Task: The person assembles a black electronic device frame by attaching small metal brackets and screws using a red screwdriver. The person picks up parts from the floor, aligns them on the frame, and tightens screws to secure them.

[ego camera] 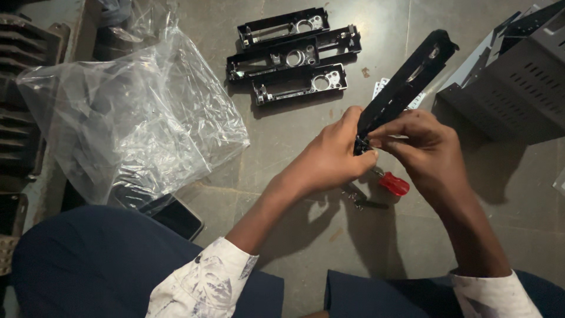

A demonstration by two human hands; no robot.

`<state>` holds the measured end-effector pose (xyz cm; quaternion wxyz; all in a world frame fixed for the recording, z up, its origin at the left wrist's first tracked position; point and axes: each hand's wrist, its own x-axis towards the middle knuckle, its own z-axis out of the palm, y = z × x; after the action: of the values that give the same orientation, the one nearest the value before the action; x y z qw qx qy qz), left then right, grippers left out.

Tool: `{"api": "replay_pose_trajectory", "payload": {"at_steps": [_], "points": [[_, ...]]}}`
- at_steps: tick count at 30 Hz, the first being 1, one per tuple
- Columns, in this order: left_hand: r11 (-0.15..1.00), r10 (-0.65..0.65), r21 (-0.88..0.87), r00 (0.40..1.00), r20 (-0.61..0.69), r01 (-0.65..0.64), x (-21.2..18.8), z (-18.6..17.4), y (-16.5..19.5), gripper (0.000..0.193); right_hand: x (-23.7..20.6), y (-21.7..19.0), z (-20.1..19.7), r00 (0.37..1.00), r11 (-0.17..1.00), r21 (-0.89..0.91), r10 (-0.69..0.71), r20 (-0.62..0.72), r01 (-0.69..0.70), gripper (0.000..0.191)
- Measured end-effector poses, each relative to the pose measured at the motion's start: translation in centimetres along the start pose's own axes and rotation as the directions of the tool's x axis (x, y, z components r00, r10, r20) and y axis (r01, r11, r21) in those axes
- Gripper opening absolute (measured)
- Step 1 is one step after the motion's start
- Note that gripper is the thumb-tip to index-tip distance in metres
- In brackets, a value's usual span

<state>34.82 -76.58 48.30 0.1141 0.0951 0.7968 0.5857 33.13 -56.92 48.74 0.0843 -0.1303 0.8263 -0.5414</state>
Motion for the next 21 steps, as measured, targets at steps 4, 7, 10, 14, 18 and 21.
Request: {"api": "replay_pose_trajectory", "payload": {"at_steps": [4, 7, 10, 14, 18, 21], "points": [[0.995, 0.088, 0.042, 0.996, -0.021, -0.087, 0.2, 0.3, -0.5, 0.05, 0.2, 0.2, 0.2, 0.999, 0.999, 0.003, 0.042, -0.001, -0.042, 0.007], [0.996, 0.072, 0.061, 0.997, -0.016, -0.071, 0.2, 0.5, -0.9, 0.052, 0.3, 0.1, 0.2, 1.0, 0.996, -0.084, 0.006, 0.015, -0.005, 0.005], [0.995, 0.035, 0.089, 0.999, 0.009, -0.036, 0.1, 0.7, -1.2, 0.049, 0.3, -0.1, -0.1, 1.0, 0.995, -0.1, -0.02, 0.016, 0.021, 0.008], [0.987, 0.132, 0.095, 0.99, -0.04, -0.128, 0.1, 1.3, -1.8, 0.049, 0.1, -0.4, -0.2, 1.0, 0.984, -0.18, -0.013, -0.004, 0.013, 0.011], [0.978, 0.198, 0.082, 0.978, -0.066, -0.192, 0.3, 2.0, -2.2, 0.051, -0.1, -0.5, 0.2, 0.998, 0.971, -0.235, -0.052, -0.04, 0.041, 0.011], [0.978, 0.163, 0.146, 0.984, -0.069, -0.152, 0.3, 2.3, -2.4, 0.052, -0.2, -0.6, 0.6, 0.992, 0.979, -0.187, -0.098, -0.079, 0.082, 0.011]]}}
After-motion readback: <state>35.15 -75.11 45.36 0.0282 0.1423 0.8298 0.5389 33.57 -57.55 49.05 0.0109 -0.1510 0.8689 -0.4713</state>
